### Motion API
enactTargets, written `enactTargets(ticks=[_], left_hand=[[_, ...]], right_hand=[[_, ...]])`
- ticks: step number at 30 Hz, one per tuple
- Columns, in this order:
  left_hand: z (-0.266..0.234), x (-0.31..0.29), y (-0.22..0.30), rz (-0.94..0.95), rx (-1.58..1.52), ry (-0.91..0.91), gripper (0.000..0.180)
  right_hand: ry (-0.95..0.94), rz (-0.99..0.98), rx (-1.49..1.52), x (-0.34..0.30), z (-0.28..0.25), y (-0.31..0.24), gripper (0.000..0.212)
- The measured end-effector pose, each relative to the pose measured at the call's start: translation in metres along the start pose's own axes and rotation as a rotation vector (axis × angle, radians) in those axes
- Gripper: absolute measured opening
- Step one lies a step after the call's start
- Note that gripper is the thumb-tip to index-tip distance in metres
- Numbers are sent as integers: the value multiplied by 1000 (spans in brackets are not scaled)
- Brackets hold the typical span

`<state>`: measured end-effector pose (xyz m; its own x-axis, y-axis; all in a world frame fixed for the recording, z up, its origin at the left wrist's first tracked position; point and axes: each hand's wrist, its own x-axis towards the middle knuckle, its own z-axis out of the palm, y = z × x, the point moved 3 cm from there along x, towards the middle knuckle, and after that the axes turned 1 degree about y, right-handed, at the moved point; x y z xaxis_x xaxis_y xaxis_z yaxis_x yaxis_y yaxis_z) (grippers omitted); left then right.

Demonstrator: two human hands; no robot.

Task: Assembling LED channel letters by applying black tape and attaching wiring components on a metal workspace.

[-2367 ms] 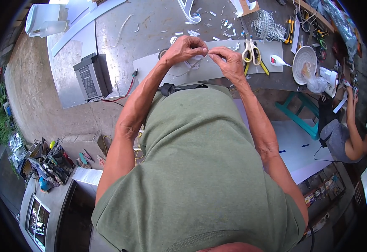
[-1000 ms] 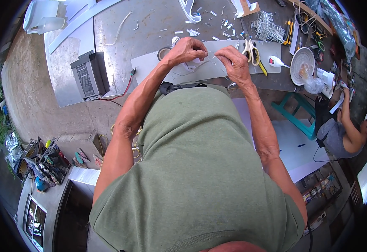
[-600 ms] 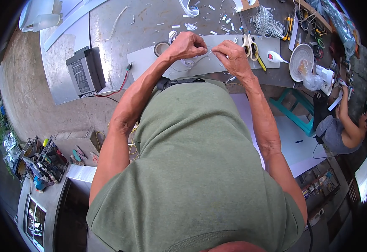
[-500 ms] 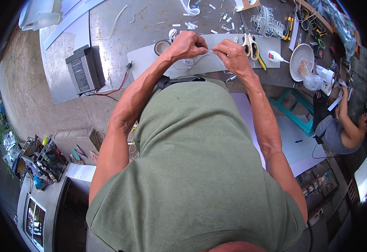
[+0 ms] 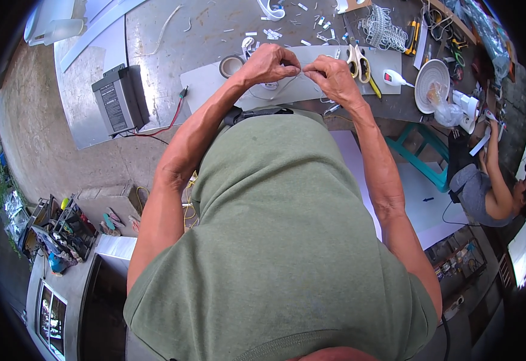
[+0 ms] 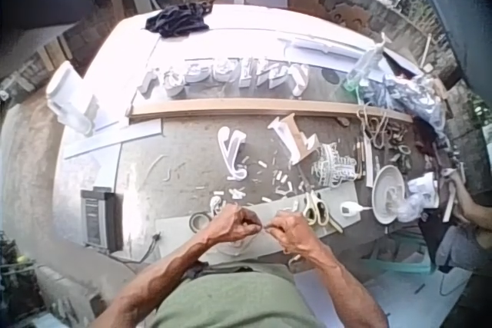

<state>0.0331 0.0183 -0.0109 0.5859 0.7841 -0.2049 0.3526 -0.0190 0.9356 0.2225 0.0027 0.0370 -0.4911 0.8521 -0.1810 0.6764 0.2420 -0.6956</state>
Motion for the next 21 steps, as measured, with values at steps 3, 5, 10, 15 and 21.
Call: enactTargets(ticks=[3, 5, 10, 15, 21], left_hand=[[0, 0, 0, -23, -23, -1, 26], [1, 0, 0, -9, -9, 3, 25], [1, 0, 1, -6, -5, -12, 25], [1, 0, 1, -7, -12, -22, 25], [2, 1, 3, -20, -2, -28, 26]], right_hand=[[-6, 45, 41, 0, 0, 1, 14], [5, 47, 50, -1, 2, 3, 15], [-3, 69, 68, -3, 3, 2, 16], [-12, 71, 69, -3, 5, 3, 16], [21, 44, 69, -6, 7, 3, 15]])
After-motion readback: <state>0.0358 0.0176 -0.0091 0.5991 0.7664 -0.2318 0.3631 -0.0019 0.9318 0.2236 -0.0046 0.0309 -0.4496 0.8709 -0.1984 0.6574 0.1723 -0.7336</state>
